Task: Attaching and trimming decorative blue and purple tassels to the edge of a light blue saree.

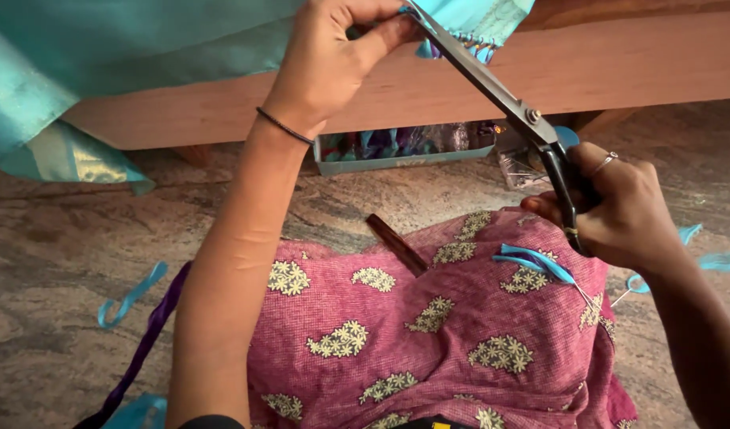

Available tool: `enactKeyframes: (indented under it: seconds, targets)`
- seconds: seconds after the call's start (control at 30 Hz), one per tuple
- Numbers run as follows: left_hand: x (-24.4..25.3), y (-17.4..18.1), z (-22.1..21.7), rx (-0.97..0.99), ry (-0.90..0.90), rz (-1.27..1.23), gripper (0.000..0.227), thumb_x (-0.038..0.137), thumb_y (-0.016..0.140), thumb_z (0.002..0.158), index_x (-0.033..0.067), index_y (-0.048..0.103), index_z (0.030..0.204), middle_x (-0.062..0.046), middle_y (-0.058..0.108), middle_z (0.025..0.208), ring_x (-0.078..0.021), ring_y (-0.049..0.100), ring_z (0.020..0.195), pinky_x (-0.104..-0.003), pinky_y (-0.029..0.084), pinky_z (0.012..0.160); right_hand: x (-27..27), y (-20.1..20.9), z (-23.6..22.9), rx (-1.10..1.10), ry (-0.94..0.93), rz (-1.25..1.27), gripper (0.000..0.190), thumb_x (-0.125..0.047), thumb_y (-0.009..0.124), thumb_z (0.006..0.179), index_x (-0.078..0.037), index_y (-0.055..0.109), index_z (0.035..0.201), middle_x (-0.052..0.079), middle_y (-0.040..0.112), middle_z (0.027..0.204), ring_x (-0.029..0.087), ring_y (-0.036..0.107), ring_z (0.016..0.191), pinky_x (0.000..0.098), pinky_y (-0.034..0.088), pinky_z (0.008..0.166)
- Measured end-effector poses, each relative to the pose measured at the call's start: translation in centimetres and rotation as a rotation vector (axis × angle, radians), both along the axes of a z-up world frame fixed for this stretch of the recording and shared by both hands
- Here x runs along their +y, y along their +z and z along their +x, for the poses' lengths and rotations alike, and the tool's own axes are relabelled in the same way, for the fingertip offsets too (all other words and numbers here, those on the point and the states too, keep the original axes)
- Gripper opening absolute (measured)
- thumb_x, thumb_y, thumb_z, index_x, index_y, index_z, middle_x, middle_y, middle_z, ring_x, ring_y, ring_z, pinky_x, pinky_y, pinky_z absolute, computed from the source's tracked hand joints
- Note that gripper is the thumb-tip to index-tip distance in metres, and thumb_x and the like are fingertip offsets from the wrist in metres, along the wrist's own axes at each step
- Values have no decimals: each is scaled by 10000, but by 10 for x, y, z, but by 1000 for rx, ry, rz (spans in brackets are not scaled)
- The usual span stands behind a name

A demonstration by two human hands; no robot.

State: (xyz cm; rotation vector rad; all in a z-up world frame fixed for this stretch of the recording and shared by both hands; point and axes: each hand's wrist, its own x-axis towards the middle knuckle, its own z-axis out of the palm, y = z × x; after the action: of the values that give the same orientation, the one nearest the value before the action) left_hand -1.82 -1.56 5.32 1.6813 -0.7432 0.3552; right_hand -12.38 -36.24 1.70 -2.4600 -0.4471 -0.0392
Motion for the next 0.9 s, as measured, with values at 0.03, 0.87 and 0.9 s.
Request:
enactKeyframes:
  seconds: [0.03,0.87,0.9]
  targets:
    - [0,-1,0,37,-53,-25,92,-11,700,1049,-27,766,1111,-1,780,990,-39,682,912,-219,557,837,-5,-4,2,8,-7,-22,404,-316,867,784,-22,656,964,69,702,635,134,667,549,310,474,498]
    - [5,-12,4,-12,9,-32,87,35,719,1064,-14,775,1109,-46,795,1035,-79,715,933,-249,585,858,-15,-12,22,-55,55,-84,479,-430,798,827,-37,690,1076,2,569,557,101,523,427,300,376,426]
    - [5,-12,4,-9,5,-28,88,33,714,1068,-14,774,1111,-46,795,1038,-78,717,937,-248,587,860,-14,-8,22,-39,66,-77,522,-439,802,794,-36,691,1105,7,556,534,109,515,409,304,365,414]
